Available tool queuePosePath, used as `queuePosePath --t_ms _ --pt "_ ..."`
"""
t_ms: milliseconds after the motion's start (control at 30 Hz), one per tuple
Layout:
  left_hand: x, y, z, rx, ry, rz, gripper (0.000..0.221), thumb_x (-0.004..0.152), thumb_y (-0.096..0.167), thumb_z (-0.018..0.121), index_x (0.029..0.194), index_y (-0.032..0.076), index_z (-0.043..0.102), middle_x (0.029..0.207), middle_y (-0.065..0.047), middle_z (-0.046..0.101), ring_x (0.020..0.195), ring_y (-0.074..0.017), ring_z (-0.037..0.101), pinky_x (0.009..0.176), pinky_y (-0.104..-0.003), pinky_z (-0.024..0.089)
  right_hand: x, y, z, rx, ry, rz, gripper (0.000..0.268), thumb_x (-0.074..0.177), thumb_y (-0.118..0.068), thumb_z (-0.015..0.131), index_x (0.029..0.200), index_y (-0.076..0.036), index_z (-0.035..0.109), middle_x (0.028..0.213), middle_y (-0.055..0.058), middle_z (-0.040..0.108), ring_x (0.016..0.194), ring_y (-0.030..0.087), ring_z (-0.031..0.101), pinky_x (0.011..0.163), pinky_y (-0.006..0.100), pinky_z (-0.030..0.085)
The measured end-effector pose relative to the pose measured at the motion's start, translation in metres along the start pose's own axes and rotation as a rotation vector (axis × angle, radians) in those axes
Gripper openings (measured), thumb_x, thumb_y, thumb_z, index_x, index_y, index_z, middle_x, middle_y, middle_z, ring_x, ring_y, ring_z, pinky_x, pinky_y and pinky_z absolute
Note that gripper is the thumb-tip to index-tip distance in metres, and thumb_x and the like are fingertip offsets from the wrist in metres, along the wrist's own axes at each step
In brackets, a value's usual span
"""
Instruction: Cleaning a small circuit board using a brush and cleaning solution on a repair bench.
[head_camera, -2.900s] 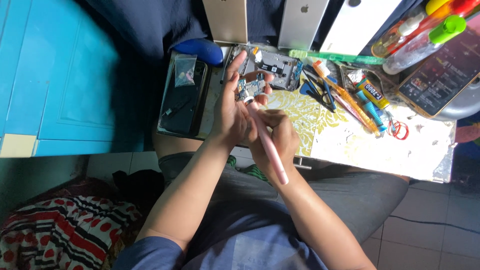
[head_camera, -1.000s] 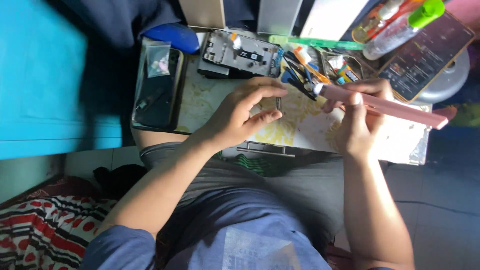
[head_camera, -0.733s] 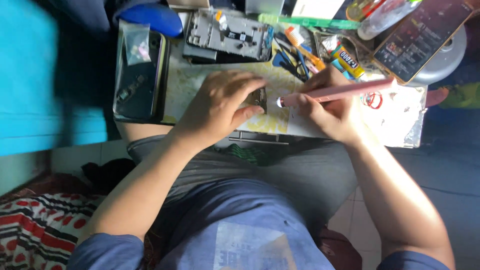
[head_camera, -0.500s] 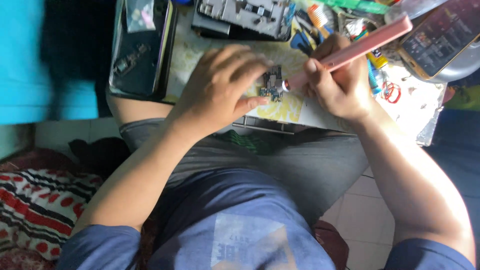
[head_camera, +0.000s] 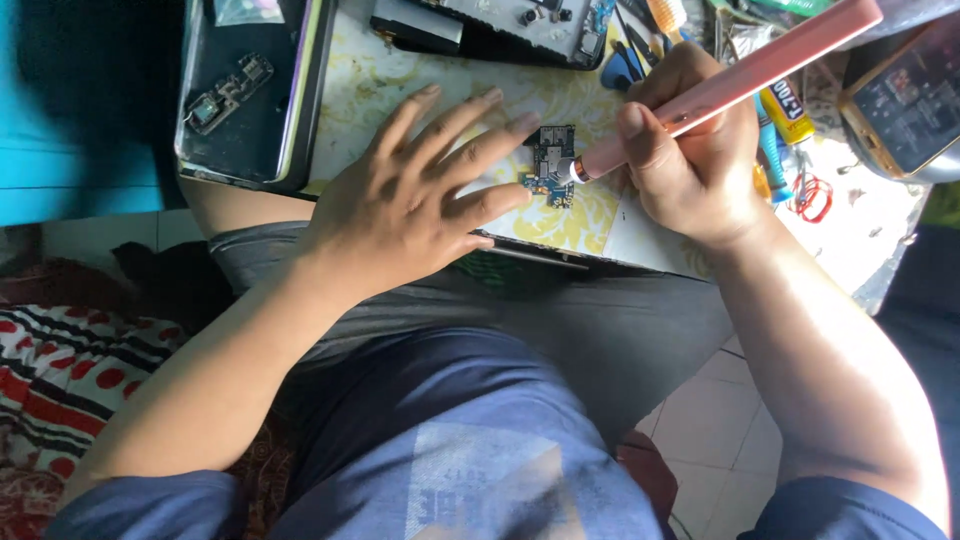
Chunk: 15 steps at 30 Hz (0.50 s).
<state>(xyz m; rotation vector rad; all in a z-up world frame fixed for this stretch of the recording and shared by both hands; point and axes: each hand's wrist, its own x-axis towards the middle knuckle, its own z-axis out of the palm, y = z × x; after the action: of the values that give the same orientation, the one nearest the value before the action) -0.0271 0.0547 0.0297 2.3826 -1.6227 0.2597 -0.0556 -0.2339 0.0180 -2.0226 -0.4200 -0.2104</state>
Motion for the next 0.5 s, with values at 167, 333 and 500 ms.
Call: queuePosePath --t_ms 167,333,500 --pt "0.001 -0.004 0.002 0.023 -0.033 0.061 0.066 0.110 0.029 0.088 0.156 0.026 0.040 0.162 -0.013 0.036 0.148 -0.0400 0.043 0.120 -0.065 0.034 0.000 0.000 -0.001 0.020 -0.019 -0.009 0.029 0.113 -0.022 0.056 0.098 0.002 0.049 0.083 0.012 0.058 0.068 0.020 0.050 0.064 0.033 0.035" --pt "0.004 -0.004 -0.004 0.053 -0.006 0.075 0.051 0.114 0.030 0.080 0.152 0.024 0.048 0.159 -0.013 0.041 0.144 -0.0398 0.046 0.117 -0.064 0.038 -0.002 0.002 0.000 -0.013 -0.002 -0.013 0.030 0.113 -0.022 0.057 0.099 0.005 0.053 0.086 0.013 0.058 0.069 0.020 0.050 0.064 0.033 0.034" --pt "0.007 -0.003 -0.008 0.061 0.010 0.088 0.044 0.112 0.031 0.080 0.144 0.017 0.053 0.157 -0.008 0.044 0.143 -0.0379 0.049 0.116 -0.062 0.040 -0.004 0.002 -0.001 -0.013 -0.023 -0.018 0.030 0.113 -0.022 0.058 0.099 0.004 0.056 0.093 0.013 0.056 0.076 0.023 0.053 0.069 0.034 0.039"
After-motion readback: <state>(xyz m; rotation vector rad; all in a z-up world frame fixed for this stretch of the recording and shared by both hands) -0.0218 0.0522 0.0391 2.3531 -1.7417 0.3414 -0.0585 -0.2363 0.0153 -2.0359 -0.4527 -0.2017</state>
